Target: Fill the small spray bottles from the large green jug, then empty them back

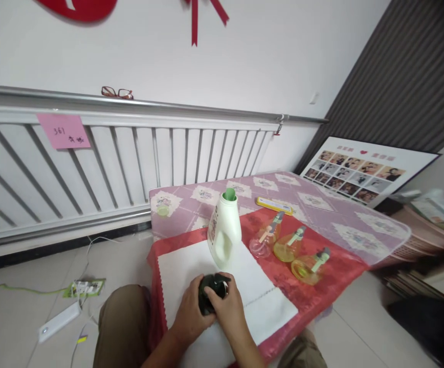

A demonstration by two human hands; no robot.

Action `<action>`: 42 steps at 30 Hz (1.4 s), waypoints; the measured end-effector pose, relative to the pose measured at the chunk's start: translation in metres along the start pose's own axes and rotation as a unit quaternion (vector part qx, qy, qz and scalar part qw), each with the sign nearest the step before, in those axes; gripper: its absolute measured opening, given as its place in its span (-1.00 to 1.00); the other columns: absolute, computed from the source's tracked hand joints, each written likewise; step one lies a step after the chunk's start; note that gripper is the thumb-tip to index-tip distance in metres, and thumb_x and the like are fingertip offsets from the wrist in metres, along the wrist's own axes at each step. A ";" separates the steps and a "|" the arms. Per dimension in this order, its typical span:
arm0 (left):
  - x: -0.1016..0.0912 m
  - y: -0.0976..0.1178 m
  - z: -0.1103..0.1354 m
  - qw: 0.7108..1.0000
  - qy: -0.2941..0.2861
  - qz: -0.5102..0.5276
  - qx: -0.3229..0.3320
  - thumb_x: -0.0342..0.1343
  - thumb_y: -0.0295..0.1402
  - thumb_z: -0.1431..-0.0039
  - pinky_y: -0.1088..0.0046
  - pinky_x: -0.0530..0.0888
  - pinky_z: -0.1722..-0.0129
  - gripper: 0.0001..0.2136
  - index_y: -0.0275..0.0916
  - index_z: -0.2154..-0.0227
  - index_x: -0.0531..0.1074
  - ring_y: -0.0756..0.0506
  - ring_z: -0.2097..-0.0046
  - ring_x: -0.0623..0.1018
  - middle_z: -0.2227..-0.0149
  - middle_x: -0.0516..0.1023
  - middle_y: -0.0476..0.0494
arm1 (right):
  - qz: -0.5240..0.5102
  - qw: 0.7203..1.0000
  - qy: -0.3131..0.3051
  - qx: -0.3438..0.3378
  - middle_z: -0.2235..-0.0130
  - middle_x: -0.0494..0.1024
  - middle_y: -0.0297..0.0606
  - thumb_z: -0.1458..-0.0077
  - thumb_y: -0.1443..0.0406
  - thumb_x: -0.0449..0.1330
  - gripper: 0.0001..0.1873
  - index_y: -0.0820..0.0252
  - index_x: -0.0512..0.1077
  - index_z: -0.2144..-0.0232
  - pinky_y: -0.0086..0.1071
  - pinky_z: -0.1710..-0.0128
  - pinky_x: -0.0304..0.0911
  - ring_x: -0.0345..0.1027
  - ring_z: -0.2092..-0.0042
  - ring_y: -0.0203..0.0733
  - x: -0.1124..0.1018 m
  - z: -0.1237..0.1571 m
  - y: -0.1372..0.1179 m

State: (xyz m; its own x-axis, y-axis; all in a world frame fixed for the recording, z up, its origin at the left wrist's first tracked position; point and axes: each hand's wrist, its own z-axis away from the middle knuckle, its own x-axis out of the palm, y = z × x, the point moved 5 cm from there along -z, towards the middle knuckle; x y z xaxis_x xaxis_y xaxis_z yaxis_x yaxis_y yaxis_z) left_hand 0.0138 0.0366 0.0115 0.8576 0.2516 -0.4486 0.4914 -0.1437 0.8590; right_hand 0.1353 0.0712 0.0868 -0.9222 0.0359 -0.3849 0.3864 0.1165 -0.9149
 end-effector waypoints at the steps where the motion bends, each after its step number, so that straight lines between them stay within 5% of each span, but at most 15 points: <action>1: 0.000 0.001 0.000 1.000 -0.001 0.000 0.000 0.20 -0.38 0.17 0.06 0.29 -0.19 -0.22 -0.32 -0.19 0.06 -0.30 -0.18 0.35 -0.18 0.29 -0.37 | 0.000 1.000 -0.008 -0.004 0.16 0.54 -0.15 0.13 0.24 0.24 -0.58 0.19 0.37 0.15 -0.13 0.03 0.34 0.45 0.10 0.01 -0.001 0.001 0.000; 7: 0.000 0.002 -0.001 1.000 -0.012 0.003 -0.010 0.21 -0.35 0.18 0.07 0.30 -0.18 -0.21 -0.36 -0.19 0.09 -0.31 -0.16 0.37 -0.17 0.30 -0.38 | -0.003 0.995 -0.074 -0.067 -0.06 0.46 -0.12 -0.06 0.22 0.14 -0.57 0.16 0.36 0.00 -0.14 -0.15 0.21 0.33 -0.11 -0.06 -0.004 0.007 0.002; 17: 0.001 -0.004 0.001 0.999 -0.024 0.023 -0.026 0.27 -0.38 0.22 0.02 0.20 -0.25 -0.11 -0.32 -0.23 0.01 -0.34 -0.25 0.25 -0.25 0.20 -0.39 | -0.010 0.998 -0.023 -0.064 0.07 0.51 -0.09 -0.03 0.20 0.18 -0.69 0.19 0.45 0.16 -0.12 -0.09 0.27 0.39 -0.01 -0.01 -0.012 -0.001 -0.003; 24: 0.001 -0.003 0.001 0.999 -0.017 0.025 -0.023 0.25 -0.44 0.25 0.03 0.22 -0.24 -0.12 -0.28 -0.23 0.04 -0.33 -0.24 0.27 -0.22 0.23 -0.35 | -0.001 1.000 0.003 -0.031 0.30 0.53 -0.25 0.11 0.25 0.27 -0.75 0.14 0.42 0.30 -0.18 0.11 0.37 0.44 0.20 -0.06 -0.014 -0.005 0.000; 27: -0.001 -0.002 0.001 1.000 0.010 0.018 -0.003 0.22 -0.41 0.17 0.04 0.22 -0.24 -0.17 -0.32 -0.22 0.01 -0.32 -0.25 0.24 -0.22 0.20 -0.39 | -0.001 1.000 -0.009 -0.018 0.17 0.54 -0.20 0.20 0.30 0.30 -0.57 0.15 0.40 0.17 -0.15 0.05 0.35 0.43 0.09 -0.01 -0.010 -0.003 0.007; 31: -0.002 0.001 0.000 0.999 0.024 0.019 0.016 0.17 -0.39 0.09 0.09 0.26 -0.22 -0.23 -0.35 -0.21 -0.01 -0.30 -0.24 0.27 -0.19 0.21 -0.41 | -0.033 0.993 -0.114 -0.013 -0.18 0.33 -0.08 0.23 0.38 0.27 -0.15 0.16 0.17 -0.17 -0.07 -0.17 0.17 0.21 -0.20 0.01 0.000 0.001 0.018; 35: -0.001 -0.002 0.002 0.999 0.009 0.050 0.000 0.18 -0.38 0.08 0.06 0.30 -0.19 -0.19 -0.31 -0.23 -0.10 -0.30 -0.22 0.31 -0.21 0.20 -0.42 | -0.039 0.985 -0.166 -0.020 -0.23 0.25 -0.05 0.25 0.45 0.23 -0.11 0.19 0.13 -0.21 -0.03 -0.26 -0.02 0.12 -0.25 0.00 0.000 0.005 0.020; 42: -0.006 0.003 0.003 0.997 0.019 0.061 0.043 0.20 -0.37 0.08 0.02 0.27 -0.20 -0.28 -0.26 -0.17 0.04 -0.32 -0.20 0.32 -0.17 0.25 -0.37 | 0.006 0.992 -0.116 -0.040 -0.05 0.42 -0.11 0.34 0.49 0.29 -0.15 0.17 0.29 -0.11 0.00 -0.21 0.06 0.25 -0.14 0.07 -0.010 0.006 0.002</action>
State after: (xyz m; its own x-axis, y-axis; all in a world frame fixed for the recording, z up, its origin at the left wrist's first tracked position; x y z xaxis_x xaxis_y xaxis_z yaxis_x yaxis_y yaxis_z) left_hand 0.0106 0.0317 0.0156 0.9067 0.2624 -0.3303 0.3956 -0.2569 0.8818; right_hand 0.1458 0.0650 0.0879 -0.8862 -0.1904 -0.4224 0.3871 0.1969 -0.9008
